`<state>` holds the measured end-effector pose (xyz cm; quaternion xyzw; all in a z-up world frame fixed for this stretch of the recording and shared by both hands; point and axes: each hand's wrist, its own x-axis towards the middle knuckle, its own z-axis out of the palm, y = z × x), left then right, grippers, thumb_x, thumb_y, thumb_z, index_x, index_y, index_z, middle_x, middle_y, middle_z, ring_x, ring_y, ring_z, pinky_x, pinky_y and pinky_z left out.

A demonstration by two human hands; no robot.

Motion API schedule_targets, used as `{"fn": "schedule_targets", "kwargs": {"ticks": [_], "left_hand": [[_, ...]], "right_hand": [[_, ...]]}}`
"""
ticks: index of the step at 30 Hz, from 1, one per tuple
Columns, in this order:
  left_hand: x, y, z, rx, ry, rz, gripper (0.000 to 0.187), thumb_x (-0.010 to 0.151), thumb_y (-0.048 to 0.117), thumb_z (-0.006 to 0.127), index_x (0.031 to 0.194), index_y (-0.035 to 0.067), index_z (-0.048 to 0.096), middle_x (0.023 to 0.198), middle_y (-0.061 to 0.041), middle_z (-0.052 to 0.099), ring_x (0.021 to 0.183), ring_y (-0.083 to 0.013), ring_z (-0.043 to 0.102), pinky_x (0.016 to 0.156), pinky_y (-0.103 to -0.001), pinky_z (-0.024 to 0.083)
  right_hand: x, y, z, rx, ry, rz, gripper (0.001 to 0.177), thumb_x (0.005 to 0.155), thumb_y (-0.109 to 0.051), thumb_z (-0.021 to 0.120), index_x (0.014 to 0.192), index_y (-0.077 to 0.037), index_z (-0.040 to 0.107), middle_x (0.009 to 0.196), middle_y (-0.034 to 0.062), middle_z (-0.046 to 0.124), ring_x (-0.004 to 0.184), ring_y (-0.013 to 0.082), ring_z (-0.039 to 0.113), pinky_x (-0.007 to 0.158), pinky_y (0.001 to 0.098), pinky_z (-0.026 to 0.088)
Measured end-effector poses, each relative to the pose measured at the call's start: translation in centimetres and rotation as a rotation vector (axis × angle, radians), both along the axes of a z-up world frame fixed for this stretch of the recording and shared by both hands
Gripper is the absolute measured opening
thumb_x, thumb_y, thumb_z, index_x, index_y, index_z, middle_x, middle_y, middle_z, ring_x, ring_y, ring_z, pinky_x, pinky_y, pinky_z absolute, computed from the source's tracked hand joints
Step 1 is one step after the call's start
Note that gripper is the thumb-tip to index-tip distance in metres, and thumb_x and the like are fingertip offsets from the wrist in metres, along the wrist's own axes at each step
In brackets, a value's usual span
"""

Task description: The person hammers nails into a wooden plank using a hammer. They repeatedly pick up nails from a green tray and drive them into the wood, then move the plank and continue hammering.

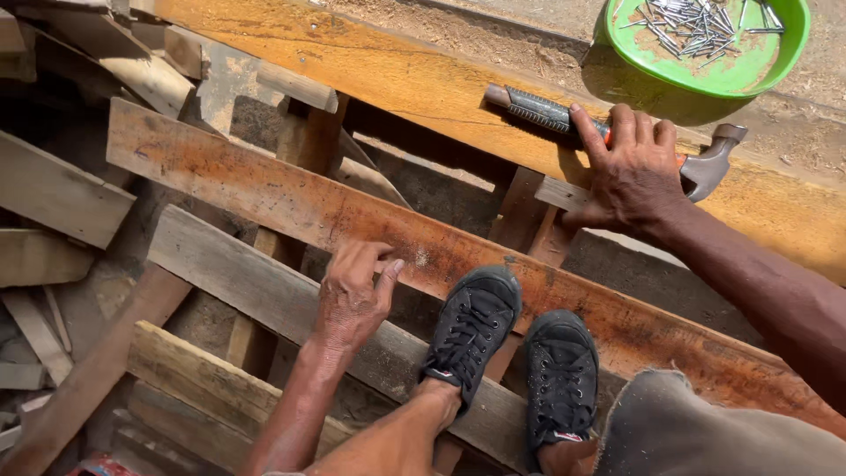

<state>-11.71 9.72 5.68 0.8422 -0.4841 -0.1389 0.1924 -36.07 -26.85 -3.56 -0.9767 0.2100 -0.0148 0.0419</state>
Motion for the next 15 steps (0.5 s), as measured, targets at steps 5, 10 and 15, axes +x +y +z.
{"fn": "schedule_targets", "kwargs": {"ticks": [5, 10, 15], "left_hand": [[-5.4, 4.4, 4.9, -0.054, 0.938, 0.455, 0.043, 0.103, 0.035, 0.075, 0.136, 0.007, 0.075, 0.123, -0.007, 0.082, 0.116, -0.0156, 0.078, 0.104, -0.03, 0.064], [-9.1, 9.3, 9.4, 0.254, 1.647, 0.125, 0.048, 0.102, 0.028, 0.079, 0.144, 0.004, 0.073, 0.132, -0.011, 0.082, 0.123, -0.019, 0.079, 0.114, -0.033, 0.063], [-12.5, 16.4, 11.7, 0.752, 1.574, -0.027, 0.062, 0.096, 0.051, 0.08, 0.151, 0.022, 0.074, 0.139, 0.004, 0.081, 0.125, -0.0083, 0.076, 0.11, -0.028, 0.06]], "right_hand": [[0.2, -0.4, 2.0, -0.091, 0.099, 0.04, 0.159, 0.053, -0.097, 0.075, 0.185, -0.015, 0.044, 0.142, 0.0312, 0.064, 0.113, 0.0448, 0.069, 0.091, 0.056, 0.053], [0.6, -1.0, 1.6, -0.105, 0.086, 0.069, 0.166, 0.05, -0.105, 0.075, 0.185, -0.012, 0.048, 0.138, 0.0297, 0.066, 0.111, 0.0428, 0.072, 0.089, 0.0568, 0.06], [-0.9, -1.2, 0.2, -0.199, 0.024, 0.065, 0.174, 0.046, -0.111, 0.068, 0.189, -0.013, 0.057, 0.138, 0.0259, 0.068, 0.113, 0.0395, 0.07, 0.086, 0.0502, 0.055]]}}
